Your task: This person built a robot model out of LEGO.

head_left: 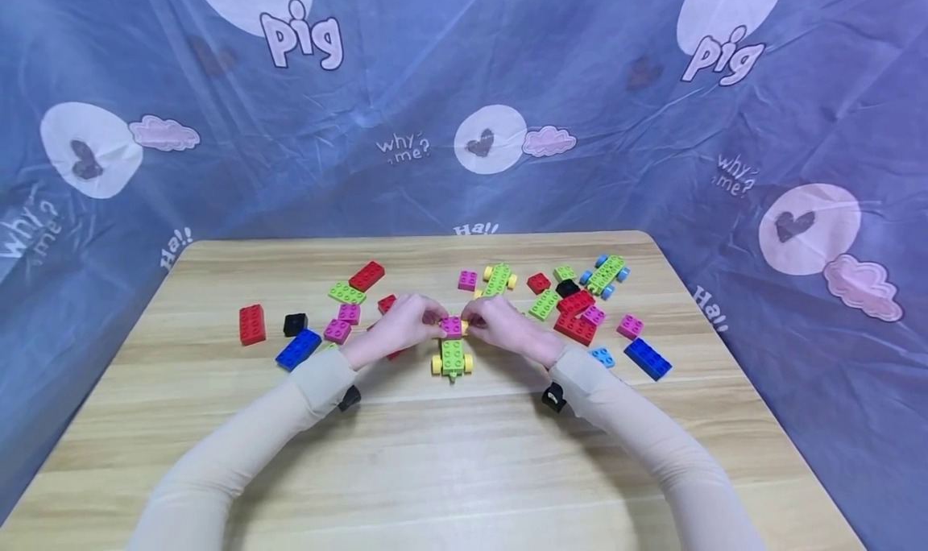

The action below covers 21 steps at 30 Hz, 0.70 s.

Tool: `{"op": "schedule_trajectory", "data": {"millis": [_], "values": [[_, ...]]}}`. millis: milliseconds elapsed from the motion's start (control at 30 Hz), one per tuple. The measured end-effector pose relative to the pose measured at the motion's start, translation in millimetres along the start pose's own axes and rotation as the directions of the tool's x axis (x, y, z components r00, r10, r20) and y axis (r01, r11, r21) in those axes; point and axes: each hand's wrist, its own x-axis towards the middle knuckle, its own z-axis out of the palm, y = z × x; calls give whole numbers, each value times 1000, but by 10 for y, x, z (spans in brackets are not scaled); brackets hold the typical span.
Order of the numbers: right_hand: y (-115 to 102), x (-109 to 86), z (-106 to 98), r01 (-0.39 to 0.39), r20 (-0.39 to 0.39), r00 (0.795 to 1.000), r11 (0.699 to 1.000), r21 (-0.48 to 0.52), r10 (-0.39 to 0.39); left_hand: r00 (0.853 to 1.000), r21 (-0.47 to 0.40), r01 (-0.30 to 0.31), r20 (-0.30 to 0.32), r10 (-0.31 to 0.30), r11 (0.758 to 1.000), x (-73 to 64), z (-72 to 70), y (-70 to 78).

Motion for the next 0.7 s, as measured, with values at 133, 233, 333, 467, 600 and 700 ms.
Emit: {"op": "schedule_trajectory", "data": {"millis": [133,233,333,467,600,700], "values": [[3,-2,3,-1,-8,1000,1000,-4,1,1000,-15,5,-2,-5,1000,4,12,-3],[4,2,7,-7,-7,1000,1000,-3,7,1000,-20,-2,-8,2,1000,7,16,-14],[3,7,8,-15,-5,1000,1000,0,15,1000,-11,-18,-18,18,1000,7,15,-24],[2,6,5,-17,-7,1000,1000,-2,17,998,35,-61,-24,62,998,5,3,-10],[3,3,3,-5,-13,1000,1000,-8,5,994,98,-102,-18,105,990,1,-19,28],[6,6,7,3,-17,1000,1000,-17,-4,994,128,-110,-5,112,986,-1,-32,53]]}}
